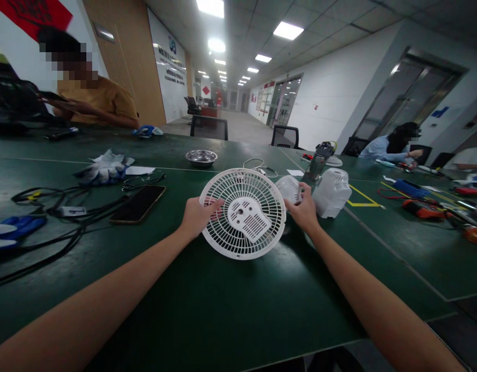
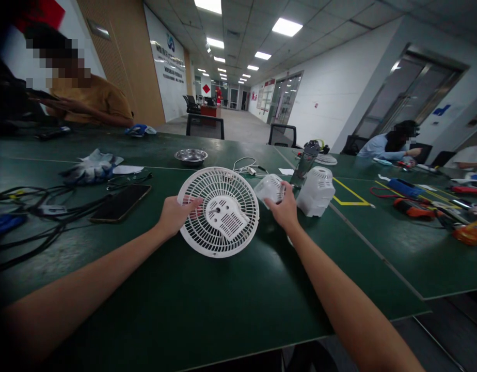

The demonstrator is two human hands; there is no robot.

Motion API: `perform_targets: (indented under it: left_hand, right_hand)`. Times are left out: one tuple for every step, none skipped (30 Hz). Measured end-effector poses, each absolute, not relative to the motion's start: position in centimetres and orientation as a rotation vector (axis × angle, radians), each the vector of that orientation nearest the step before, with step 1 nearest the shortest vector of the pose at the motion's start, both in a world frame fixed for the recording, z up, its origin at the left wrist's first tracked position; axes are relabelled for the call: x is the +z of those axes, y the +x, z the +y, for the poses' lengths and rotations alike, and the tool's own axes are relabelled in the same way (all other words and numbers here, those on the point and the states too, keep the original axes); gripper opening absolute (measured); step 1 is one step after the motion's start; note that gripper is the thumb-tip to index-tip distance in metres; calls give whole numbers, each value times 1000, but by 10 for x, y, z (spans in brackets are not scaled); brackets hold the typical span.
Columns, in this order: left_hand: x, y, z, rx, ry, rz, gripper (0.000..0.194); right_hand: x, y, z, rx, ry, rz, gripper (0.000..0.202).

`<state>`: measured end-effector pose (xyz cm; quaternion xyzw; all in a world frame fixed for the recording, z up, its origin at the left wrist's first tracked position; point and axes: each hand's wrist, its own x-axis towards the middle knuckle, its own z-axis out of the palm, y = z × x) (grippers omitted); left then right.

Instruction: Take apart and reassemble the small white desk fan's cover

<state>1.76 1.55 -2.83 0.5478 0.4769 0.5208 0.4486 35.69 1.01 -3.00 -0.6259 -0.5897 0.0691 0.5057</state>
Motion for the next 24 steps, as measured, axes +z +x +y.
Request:
perform_targets:
  left_hand:
    - [-29, 17, 16, 1275, 1344, 1185, 20]
    - [-29, 16, 16, 1260, 1338, 1188, 21]
    - [-30, 15, 16, 1247, 1336, 1192, 22]
    - [-31, 15, 16, 1239, 1337, 1199, 23]
    - [-32, 14, 17, 1235, 1334, 1208, 23]
    - [-32, 13, 18, 1234, 1326, 1221, 23]
    - [-33, 13, 19, 1229, 1317, 1230, 23]
    - [-34, 13, 19, 1223, 1308, 1233, 23]
    - [-35, 12, 20, 1219, 1301, 1230, 24]
    - [-36, 12, 21, 1214, 1294, 1222, 25]
    - [-37, 12, 22, 1212, 1284, 1214, 26]
    - [-38, 12, 23, 1215, 1275, 1207, 26]
    - [-39, 11, 24, 1223, 1266, 1201, 26]
    - [-40, 11, 25, 1227, 1263, 1195, 25]
    - [-41, 11, 25, 1227, 1263, 1187, 25]
    - [-42, 10, 26, 1229, 1265, 1177, 24]
    - [-42, 10, 26, 1232, 1268, 1168, 24]
    - [-43, 10, 26, 1235, 1270, 1164, 23]
    - [-43, 10, 27, 1238, 1269, 1166, 23]
    - [-44, 10, 27, 1245, 1263, 1172, 22]
    - [-44, 11, 28, 1252, 1254, 1179, 22]
    - [-44, 11, 28, 1256, 1248, 1183, 21]
    - [-44, 11, 28, 1259, 1243, 1183, 21]
    - [-43, 12, 27, 1265, 1240, 1178, 20]
  right_hand:
    - [-28, 371, 12, -29, -1608, -1458, 78]
    - [-26, 383, 13, -154, -1684, -1471, 76]
    - [-26, 392, 14, -225, -1757, -1463, 75]
    - [-27, 400, 15, -261, -1817, -1455, 74]
    - [-29, 405, 16, -271, -1867, -1449, 74]
    - [-33, 408, 18, -268, -1908, -1449, 75]
    - [-36, 410, 19, -258, -1940, -1454, 75]
    - [-39, 411, 21, -247, -1964, -1461, 74]
    - [-41, 411, 23, -239, -1980, -1465, 73]
    - [-41, 411, 24, -243, -1980, -1465, 70]
    - [-39, 411, 25, -267, -1959, -1462, 65]
    - [-36, 411, 24, -314, -1915, -1456, 60]
    - [-30, 412, 23, -387, -1856, -1446, 55]
    - [-24, 414, 21, -477, -1791, -1418, 52]
    - [-18, 416, 18, -572, -1735, -1366, 50]
    - [-12, 420, 15, -658, -1698, -1294, 50]
    - [-8, 424, 12, -727, -1682, -1209, 52]
    - [-6, 430, 10, -770, -1682, -1123, 56]
    - [-6, 436, 9, -779, -1695, -1042, 61]
    - [-8, 443, 9, -750, -1718, -968, 66]
    - [-12, 450, 10, -681, -1747, -906, 72]
    - [-17, 457, 12, -579, -1781, -846, 77]
    - [-24, 464, 15, -444, -1816, -791, 82]
    - [-30, 470, 18, -306, -1847, -761, 86]
